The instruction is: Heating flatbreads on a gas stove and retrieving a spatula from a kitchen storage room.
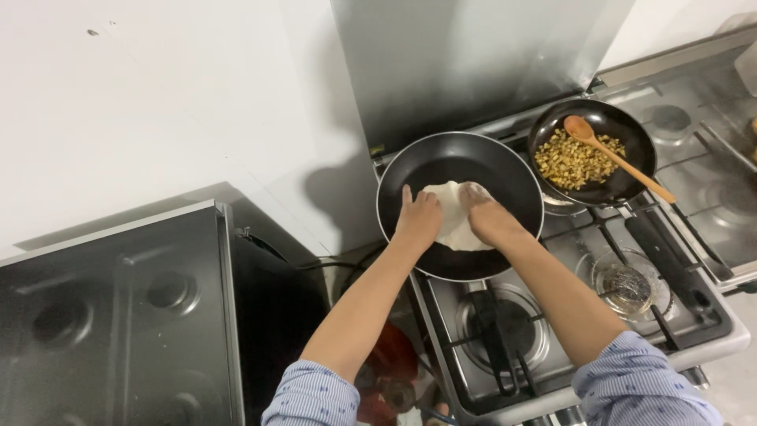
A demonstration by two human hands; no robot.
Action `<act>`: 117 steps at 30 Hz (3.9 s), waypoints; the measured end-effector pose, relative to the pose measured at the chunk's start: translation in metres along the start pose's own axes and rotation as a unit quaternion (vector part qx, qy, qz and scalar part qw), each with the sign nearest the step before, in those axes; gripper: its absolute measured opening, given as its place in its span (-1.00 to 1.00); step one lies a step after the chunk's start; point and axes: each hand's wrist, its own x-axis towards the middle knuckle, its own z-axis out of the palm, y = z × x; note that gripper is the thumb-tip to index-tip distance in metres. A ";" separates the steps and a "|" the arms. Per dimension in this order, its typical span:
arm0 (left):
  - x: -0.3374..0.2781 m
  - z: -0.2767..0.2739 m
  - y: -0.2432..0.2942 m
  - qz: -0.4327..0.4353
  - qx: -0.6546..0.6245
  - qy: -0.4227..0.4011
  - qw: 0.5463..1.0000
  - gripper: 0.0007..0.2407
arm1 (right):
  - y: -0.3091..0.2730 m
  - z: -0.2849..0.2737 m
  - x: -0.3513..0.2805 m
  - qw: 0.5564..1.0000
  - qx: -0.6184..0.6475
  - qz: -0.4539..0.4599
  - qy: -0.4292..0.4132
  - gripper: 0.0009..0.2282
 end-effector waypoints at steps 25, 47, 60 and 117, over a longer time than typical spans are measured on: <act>0.010 0.026 0.005 -0.014 -0.062 0.039 0.997 -0.60 | 0.014 0.026 0.007 0.980 -0.080 -0.120 0.136 -0.45; 0.026 0.021 0.008 0.002 -0.065 -0.058 0.996 -0.55 | 0.016 0.022 0.010 0.981 -0.073 -0.088 0.157 -0.49; -0.023 -0.009 -0.002 0.109 -0.132 -0.048 0.984 -0.85 | 0.007 -0.012 -0.003 0.995 0.076 0.021 0.056 -0.44; -0.030 -0.010 0.003 0.052 -0.060 -0.121 0.989 -0.56 | -0.016 -0.015 -0.058 0.972 -0.204 -0.038 0.115 -0.52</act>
